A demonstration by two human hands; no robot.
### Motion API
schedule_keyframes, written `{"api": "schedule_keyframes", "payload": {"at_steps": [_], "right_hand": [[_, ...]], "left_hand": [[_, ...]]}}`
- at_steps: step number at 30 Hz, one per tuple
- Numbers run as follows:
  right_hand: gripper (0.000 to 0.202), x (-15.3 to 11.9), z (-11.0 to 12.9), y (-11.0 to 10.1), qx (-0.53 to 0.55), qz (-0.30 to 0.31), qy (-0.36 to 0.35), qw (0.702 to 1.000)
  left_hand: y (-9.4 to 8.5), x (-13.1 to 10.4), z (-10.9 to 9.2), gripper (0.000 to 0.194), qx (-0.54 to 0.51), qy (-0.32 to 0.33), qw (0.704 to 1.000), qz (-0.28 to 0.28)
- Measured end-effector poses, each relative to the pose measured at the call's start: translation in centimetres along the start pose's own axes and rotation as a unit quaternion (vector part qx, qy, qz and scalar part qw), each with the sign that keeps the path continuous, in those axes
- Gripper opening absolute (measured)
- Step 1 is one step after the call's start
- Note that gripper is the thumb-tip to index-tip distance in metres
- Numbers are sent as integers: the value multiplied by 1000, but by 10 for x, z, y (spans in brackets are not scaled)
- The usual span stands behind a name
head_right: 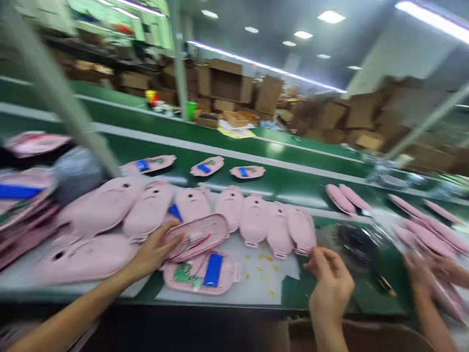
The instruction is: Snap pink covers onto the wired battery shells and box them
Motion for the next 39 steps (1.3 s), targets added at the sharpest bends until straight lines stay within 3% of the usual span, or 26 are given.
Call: {"api": "schedule_keyframes", "payload": {"at_steps": [1, 2, 3, 4, 5, 7, 9, 10, 11, 12, 16, 18, 21, 27, 31, 33, 34, 36, 39], "right_hand": [[19, -18, 16, 32, -26, 125, -73, 989], [16, -40, 30, 67, -43, 261, -151, 953], [15, -66, 42, 102, -52, 380, -232, 894], [16, -91, 50, 131, -59, 455, -319, 829], [19, -113, 53, 157, -74, 505, -397, 763], [23, -142, 45, 192, -116, 545, -516, 651], [21, -155, 30, 206, -153, 562, -572, 577], [20, -157, 24, 206, -160, 568, -581, 560], [19, -157, 20, 204, -162, 573, -575, 561], [19, -155, 19, 202, -163, 575, -554, 579], [21, -144, 23, 197, -185, 569, -392, 699], [26, -147, 28, 200, -191, 575, -360, 709], [29, -159, 34, 206, -197, 579, -364, 702], [29, -172, 25, 214, -319, 505, -386, 703], [47, -140, 29, 197, -346, 449, -298, 768], [45, -115, 48, 173, -318, 396, -313, 803], [42, -105, 60, 160, -302, 372, -347, 806], [53, -99, 77, 138, -295, 396, -410, 767], [96, -123, 60, 128, -333, 598, -368, 629]], "left_hand": [[2, 1, -6, 41, -19, 12, 999, 35], [3, 2, -9, 39, -41, 20, 997, 55], [5, 2, -10, 36, -70, 30, 995, 71], [7, 2, -9, 34, -101, 38, 991, 76], [9, 1, -7, 32, -136, 42, 987, 72], [12, -2, 2, 30, -201, 37, 978, 47], [14, -5, 15, 28, -243, 15, 970, 5], [15, -6, 20, 27, -257, 5, 966, -11], [15, -7, 24, 27, -270, 0, 963, -18], [15, -8, 27, 27, -282, -1, 959, -14], [15, -11, 27, 30, -318, 12, 948, 25], [12, -12, 25, 30, -320, 25, 947, 20], [10, -12, 24, 29, -322, 33, 946, 8], [14, -18, 30, 30, -402, -1, 914, 56], [10, -22, 36, 49, -361, 34, 929, 76], [5, -25, 36, 53, -296, 61, 951, 68], [3, -28, 35, 52, -257, 78, 960, 75], [0, -39, 26, 50, -169, 143, 966, 134], [-7, -63, 3, 48, -51, 302, 916, 259]]}}
Point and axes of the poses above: each hand's wrist, its own x-axis towards the middle knuckle, its own y-axis out of the palm, z = x × y, the point moved 4 cm from there along x, towards the middle knuckle, and after that the axes turned 10 degrees about -y, right-handed, at the moved point
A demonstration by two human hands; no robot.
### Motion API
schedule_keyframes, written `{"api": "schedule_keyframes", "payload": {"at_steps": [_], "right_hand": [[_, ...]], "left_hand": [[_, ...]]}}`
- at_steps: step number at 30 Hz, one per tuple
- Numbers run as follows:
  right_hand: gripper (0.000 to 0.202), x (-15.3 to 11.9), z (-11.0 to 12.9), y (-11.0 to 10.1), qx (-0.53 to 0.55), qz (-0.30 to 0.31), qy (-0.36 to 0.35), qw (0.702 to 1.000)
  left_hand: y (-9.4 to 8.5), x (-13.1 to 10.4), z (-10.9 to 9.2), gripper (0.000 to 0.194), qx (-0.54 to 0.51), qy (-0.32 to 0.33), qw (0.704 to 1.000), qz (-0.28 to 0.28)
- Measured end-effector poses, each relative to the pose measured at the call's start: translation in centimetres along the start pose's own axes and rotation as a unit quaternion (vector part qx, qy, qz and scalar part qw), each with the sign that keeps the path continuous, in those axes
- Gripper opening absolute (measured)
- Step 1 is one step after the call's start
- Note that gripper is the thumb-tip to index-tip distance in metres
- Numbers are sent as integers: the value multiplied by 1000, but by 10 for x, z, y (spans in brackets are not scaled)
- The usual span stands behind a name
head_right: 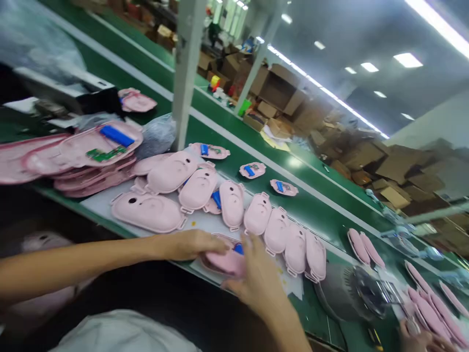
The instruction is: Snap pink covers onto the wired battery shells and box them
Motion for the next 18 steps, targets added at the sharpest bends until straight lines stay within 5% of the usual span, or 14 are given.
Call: {"api": "schedule_keyframes", "payload": {"at_steps": [3, 5, 7, 10, 14, 18], "right_hand": [[111, 8, 5, 45, 44, 117, -2, 992], [103, 17, 0, 63, 67, 88, 14, 994], [93, 16, -12, 65, 94, 44, 42, 994], [92, -2, -52, 37, 110, -9, 106, 988], [75, -17, -165, -45, -20, -101, 339, 935], [68, 18, -289, -90, -106, -23, 530, 841]], "left_hand": [[-19, 6, -22, 51, 92, 64, 991, 75], [-42, 37, -24, 52, 120, 48, 986, 106], [-68, 95, -18, 42, 133, -1, 987, 86], [-99, 216, 8, 26, 163, -120, 977, -62], [-97, 363, 39, 38, 156, -175, 962, -139], [-95, 443, 55, 37, 154, -204, 955, -148]]}}
Point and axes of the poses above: each hand's wrist, its own x-axis towards the middle knuckle, its own y-axis out of the palm, z = x × y, the point moved 4 cm from there along x, towards the middle knuckle, and after that the axes turned 10 degrees about -y, right-handed, at the moved point
